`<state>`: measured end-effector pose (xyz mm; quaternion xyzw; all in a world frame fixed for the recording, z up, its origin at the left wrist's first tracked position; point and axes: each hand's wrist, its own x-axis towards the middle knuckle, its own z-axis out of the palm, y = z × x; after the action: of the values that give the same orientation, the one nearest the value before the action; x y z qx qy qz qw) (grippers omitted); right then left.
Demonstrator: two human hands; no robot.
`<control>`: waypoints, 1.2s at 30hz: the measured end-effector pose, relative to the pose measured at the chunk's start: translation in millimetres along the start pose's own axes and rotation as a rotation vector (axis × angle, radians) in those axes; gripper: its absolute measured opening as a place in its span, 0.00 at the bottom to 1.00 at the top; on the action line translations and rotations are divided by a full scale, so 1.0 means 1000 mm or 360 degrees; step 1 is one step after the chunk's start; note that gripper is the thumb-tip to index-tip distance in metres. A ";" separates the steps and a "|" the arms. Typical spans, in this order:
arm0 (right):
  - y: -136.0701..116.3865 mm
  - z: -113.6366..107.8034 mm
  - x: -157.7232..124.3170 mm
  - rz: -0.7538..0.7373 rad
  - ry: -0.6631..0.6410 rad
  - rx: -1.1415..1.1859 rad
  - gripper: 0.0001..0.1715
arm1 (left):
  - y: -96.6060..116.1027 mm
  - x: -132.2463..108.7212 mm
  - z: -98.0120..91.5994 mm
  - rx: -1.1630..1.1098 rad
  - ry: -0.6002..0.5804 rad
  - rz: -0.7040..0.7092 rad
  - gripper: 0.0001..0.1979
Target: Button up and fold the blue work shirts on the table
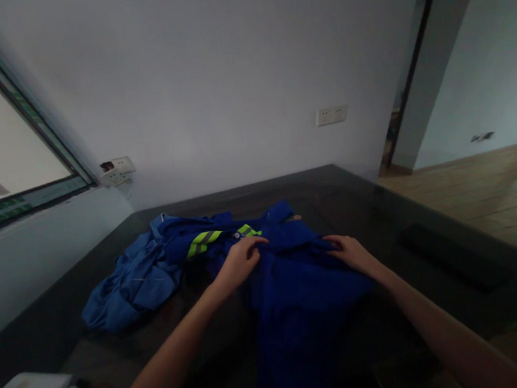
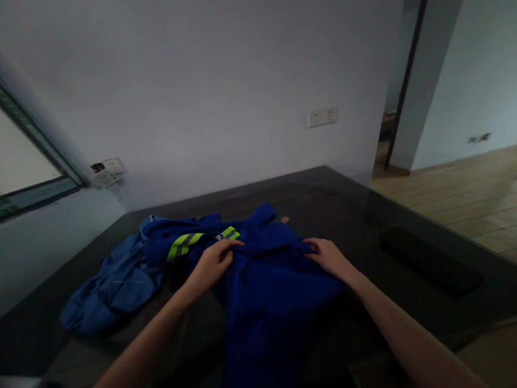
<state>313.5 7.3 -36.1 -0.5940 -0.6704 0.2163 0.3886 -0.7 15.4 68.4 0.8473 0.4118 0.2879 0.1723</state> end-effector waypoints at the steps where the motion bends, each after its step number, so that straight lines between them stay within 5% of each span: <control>1: -0.003 -0.004 -0.001 -0.0019 0.0010 0.0024 0.15 | -0.002 -0.005 -0.014 0.0010 0.0081 -0.0019 0.19; 7: -0.031 -0.035 -0.017 -0.0190 0.0557 0.0191 0.10 | -0.033 -0.062 -0.087 0.0019 0.0484 -0.0318 0.17; 10: -0.046 -0.039 -0.030 -0.0197 0.0809 0.0479 0.10 | -0.066 -0.096 -0.100 -0.0005 0.0374 -0.0545 0.18; 14: -0.052 -0.022 -0.042 0.0118 0.0400 0.1180 0.16 | -0.098 -0.123 -0.100 -0.0031 -0.0093 -0.0696 0.16; 16: -0.051 -0.009 -0.044 0.0329 0.0096 0.1443 0.18 | -0.100 -0.123 -0.100 0.0008 -0.0120 -0.0708 0.16; 22: -0.083 0.029 -0.041 0.0533 -0.0208 0.1720 0.18 | -0.071 -0.088 -0.106 0.0111 0.0154 -0.0597 0.21; 28: -0.184 0.070 -0.034 0.0066 -0.0459 0.1872 0.11 | -0.027 -0.029 -0.121 -0.0104 0.0177 -0.0405 0.22; 32: -0.232 0.113 -0.031 -0.0538 -0.0707 0.1170 0.10 | 0.004 0.019 -0.128 -0.0217 0.0038 -0.0195 0.20; 36: -0.247 0.166 -0.044 -0.0922 -0.0864 0.0287 0.16 | 0.017 0.058 -0.096 0.0061 -0.0307 0.0013 0.14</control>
<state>28.6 -55.7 37.5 -0.2653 -0.8666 0.3046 0.2929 -22.3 56.8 171.6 0.8759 0.3953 0.1977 0.1936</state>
